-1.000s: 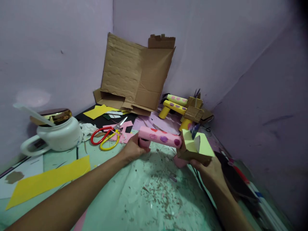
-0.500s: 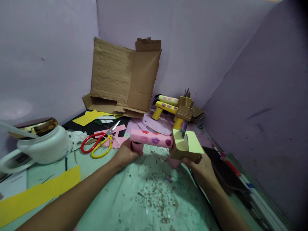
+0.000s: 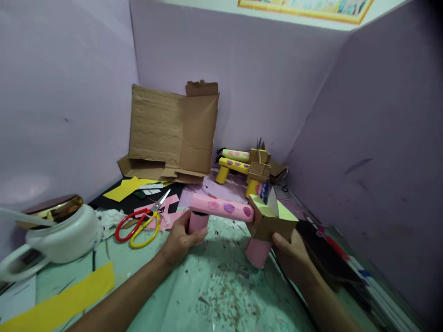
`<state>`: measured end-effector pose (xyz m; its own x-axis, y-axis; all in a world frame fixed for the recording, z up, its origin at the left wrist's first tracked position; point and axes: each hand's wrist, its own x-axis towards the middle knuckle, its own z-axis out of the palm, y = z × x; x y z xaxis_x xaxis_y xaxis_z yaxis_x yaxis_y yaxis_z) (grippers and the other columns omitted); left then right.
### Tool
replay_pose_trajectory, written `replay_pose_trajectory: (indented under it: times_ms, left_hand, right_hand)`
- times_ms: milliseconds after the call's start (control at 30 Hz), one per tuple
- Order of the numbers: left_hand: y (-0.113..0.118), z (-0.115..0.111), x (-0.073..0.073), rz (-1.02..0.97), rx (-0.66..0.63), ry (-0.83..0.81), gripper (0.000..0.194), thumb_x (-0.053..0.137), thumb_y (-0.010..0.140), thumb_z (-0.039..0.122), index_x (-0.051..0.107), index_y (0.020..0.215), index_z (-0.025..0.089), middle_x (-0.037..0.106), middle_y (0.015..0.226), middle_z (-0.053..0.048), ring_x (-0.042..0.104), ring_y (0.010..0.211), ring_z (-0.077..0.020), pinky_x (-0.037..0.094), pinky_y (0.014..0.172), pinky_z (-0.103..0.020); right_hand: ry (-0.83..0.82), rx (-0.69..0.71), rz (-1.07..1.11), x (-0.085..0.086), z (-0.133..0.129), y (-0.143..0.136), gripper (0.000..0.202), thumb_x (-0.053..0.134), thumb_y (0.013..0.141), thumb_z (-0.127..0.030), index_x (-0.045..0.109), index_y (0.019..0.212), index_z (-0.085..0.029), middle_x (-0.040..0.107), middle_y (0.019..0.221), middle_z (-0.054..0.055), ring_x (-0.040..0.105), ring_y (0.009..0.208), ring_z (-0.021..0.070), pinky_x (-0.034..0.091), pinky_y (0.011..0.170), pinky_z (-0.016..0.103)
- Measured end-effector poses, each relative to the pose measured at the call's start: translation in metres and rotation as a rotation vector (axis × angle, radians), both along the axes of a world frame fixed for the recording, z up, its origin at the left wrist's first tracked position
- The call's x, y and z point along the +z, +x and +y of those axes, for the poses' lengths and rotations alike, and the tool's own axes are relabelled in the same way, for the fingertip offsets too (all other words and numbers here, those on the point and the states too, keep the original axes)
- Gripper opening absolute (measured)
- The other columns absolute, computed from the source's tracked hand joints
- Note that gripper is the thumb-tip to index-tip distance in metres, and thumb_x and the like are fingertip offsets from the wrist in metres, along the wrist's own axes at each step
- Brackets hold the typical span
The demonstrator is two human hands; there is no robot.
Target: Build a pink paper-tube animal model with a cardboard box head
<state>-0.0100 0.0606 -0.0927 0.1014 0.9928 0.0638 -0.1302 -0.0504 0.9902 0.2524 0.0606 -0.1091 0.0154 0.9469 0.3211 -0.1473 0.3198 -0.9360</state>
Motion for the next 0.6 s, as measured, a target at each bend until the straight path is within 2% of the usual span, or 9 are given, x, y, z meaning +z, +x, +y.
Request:
replay_pose_trajectory:
  times_ms: [167, 267, 433, 600]
  left_hand:
    - [-0.002, 0.001, -0.005, -0.147, -0.059, -0.012, 0.043, 0.072, 0.065, 0.04, 0.059, 0.097, 0.015, 0.062, 0.082, -0.005, 0.057, 0.075, -0.0189, 0.044, 0.065, -0.028]
    - [-0.002, 0.001, -0.003, -0.199, -0.052, 0.024, 0.043, 0.069, 0.067, 0.044, 0.061, 0.098, 0.015, 0.063, 0.083, -0.006, 0.057, 0.075, -0.0184, 0.043, 0.065, -0.027]
    - [-0.003, -0.005, 0.016, -0.395, -0.012, -0.033, 0.046, 0.063, 0.073, 0.046, 0.06, 0.106, 0.014, 0.066, 0.089, -0.008, 0.06, 0.082, -0.0212, 0.045, 0.067, -0.027]
    - [-0.008, -0.012, 0.033, -0.483, -0.07, -0.066, 0.047, 0.065, 0.074, 0.042, 0.057, 0.111, 0.014, 0.068, 0.082, -0.009, 0.061, 0.073, -0.0192, 0.046, 0.061, -0.026]
  right_hand:
    - [-0.075, 0.049, 0.12, 0.013, -0.005, -0.008, 0.056, 0.076, 0.059, -0.042, 0.058, 0.107, -0.019, 0.069, 0.101, 0.011, 0.062, 0.096, 0.0322, 0.046, 0.086, 0.046]
    - [-0.095, 0.083, 0.165, 0.018, -0.007, -0.011, 0.06, 0.077, 0.058, -0.04, 0.058, 0.112, -0.019, 0.069, 0.101, 0.01, 0.061, 0.098, 0.0324, 0.044, 0.089, 0.046]
    - [-0.151, 0.083, 0.32, 0.022, -0.009, -0.012, 0.059, 0.074, 0.065, -0.034, 0.055, 0.119, -0.02, 0.068, 0.108, 0.009, 0.062, 0.097, 0.0295, 0.044, 0.091, 0.044]
    - [-0.386, 0.054, 0.583, 0.028, -0.009, -0.019, 0.049, 0.073, 0.067, -0.029, 0.06, 0.113, -0.019, 0.074, 0.087, 0.006, 0.067, 0.069, 0.0223, 0.052, 0.078, 0.04]
